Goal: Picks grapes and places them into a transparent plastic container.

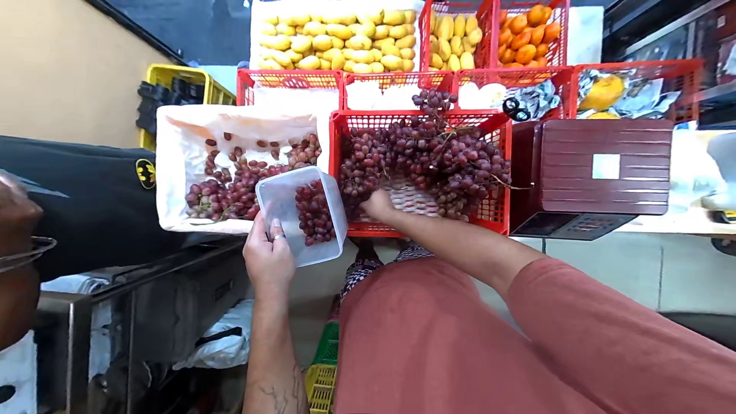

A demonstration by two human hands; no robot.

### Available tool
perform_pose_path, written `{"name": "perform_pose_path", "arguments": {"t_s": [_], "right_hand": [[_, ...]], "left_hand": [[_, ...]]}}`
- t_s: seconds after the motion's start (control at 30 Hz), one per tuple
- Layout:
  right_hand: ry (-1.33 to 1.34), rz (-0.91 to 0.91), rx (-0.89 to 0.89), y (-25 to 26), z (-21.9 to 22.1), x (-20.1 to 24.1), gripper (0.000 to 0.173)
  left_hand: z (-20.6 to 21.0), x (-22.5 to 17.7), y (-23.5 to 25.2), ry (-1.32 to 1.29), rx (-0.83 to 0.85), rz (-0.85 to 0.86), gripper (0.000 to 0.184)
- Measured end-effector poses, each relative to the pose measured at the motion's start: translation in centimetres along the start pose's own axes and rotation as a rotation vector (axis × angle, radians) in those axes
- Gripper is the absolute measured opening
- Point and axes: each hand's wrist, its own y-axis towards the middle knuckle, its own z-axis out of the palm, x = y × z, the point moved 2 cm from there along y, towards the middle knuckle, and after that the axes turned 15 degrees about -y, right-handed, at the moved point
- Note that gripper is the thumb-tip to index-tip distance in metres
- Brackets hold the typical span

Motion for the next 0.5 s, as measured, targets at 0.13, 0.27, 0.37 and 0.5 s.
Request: {"name": "perform_pose_path", "arguments": {"t_s": [0.13,0.27,0.37,0.5], "right_hand": [[0.065,0.031,0.001,-0.4,-0.4,-0.1,0.041],[-0.01,-0.045,0.059,-0.9,-0.9,0.1,0.039],[0.001,0.031,0.079,-0.9,-0.9,-0.1,0.036],[0.243,0.037,0.099,-0.4,-1.1,-2.9,0.048]], "left_hand": [[0.1,-0.4,0.0,0.003,-0.001,0.008,0.039],[0.1,-0.5,0.0,0.008,-0.019,0.01,0.04],[0.1,-0.4,-0.1,0.008,-0.021,0.005,0.04],[0.3,-0.8,-0.2,0.016,-0.021,-0.02,0.039]]}}
